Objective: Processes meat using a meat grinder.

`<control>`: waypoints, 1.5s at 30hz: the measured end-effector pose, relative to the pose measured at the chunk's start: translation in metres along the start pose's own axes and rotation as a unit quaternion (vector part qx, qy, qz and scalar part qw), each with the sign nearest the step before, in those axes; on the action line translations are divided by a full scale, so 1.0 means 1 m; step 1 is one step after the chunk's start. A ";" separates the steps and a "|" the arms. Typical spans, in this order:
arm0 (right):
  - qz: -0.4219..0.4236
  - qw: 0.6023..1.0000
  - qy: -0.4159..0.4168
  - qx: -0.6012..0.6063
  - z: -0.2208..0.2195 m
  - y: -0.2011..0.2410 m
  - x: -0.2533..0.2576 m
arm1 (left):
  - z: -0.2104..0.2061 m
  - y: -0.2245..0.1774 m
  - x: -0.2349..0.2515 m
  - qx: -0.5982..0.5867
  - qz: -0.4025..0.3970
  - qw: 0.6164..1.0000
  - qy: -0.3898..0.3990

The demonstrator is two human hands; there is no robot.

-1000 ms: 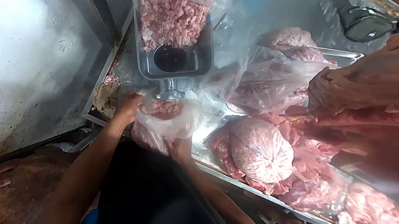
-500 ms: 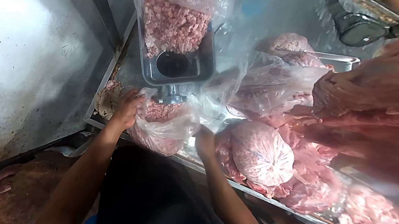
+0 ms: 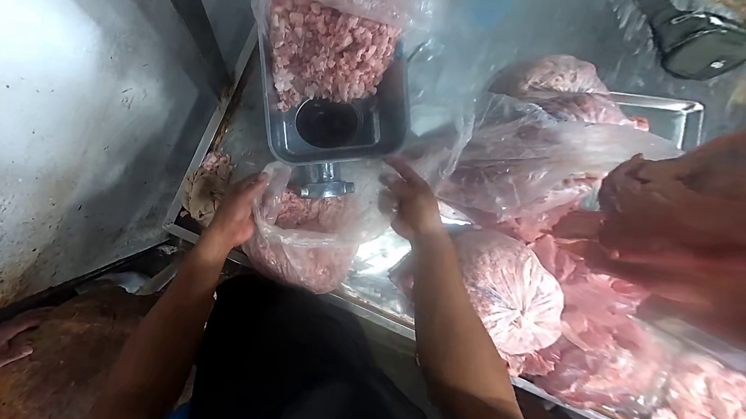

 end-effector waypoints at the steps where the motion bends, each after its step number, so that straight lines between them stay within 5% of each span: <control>1: 0.011 1.000 0.001 -0.006 0.011 -0.011 -0.004 | 0.014 0.005 -0.004 0.008 -0.025 1.000 -0.015; 5: 0.017 0.990 -0.089 -0.107 0.051 -0.074 -0.007 | 0.078 0.060 0.000 0.133 0.038 0.978 -0.158; 9: -0.021 0.961 0.027 -0.275 0.021 -0.111 -0.024 | 0.041 0.086 -0.004 0.284 0.045 0.951 -0.110; 12: -0.084 0.954 0.038 -0.284 0.035 -0.143 -0.045 | 0.021 0.105 -0.002 0.258 0.095 0.958 -0.085; 16: -0.117 0.958 -0.011 -0.263 0.034 -0.099 -0.069 | 0.005 0.128 -0.010 0.104 0.159 0.979 -0.075; 20: -0.119 0.856 0.032 -0.501 0.037 -0.096 -0.054 | 0.015 0.128 0.001 0.347 0.077 0.925 -0.132; 23: -0.109 0.831 0.084 -0.539 0.037 -0.094 -0.061 | 0.023 0.095 -0.002 0.464 0.042 0.868 -0.169; 25: -0.084 0.875 0.050 -0.474 0.047 -0.081 -0.070 | 0.034 0.080 -0.010 0.381 0.088 0.901 -0.189; 28: -0.020 0.967 -0.125 -0.221 0.071 -0.059 -0.069 | 0.019 0.079 -0.014 0.160 0.193 0.959 -0.132; 31: -0.076 0.985 -0.148 -0.040 0.059 -0.056 -0.048 | -0.016 0.078 -0.005 0.050 0.197 0.977 -0.064; 33: -0.105 0.989 -0.031 -0.098 0.028 -0.047 -0.029 | -0.017 0.067 0.017 -0.047 0.152 0.983 -0.093; 37: -0.044 0.991 -0.002 -0.123 -0.020 -0.013 0.002 | -0.007 0.038 0.026 -0.134 0.059 0.984 -0.101; 41: -0.031 0.984 0.061 -0.167 -0.027 0.014 -0.023 | -0.029 0.021 -0.033 -0.081 0.016 0.996 -0.024; 45: -0.033 0.971 0.088 -0.220 -0.024 0.017 -0.033 | -0.043 0.000 -0.039 -0.015 -0.035 0.998 -0.054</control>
Point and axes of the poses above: each hand's wrist, its own x-axis towards the middle knuckle, its own z-axis out of the back of the hand, y = z × x, the point moved 8 cm from there along x, towards the middle knuckle, and after that the axes turned 7 degrees about z, right-handed, at the moved point
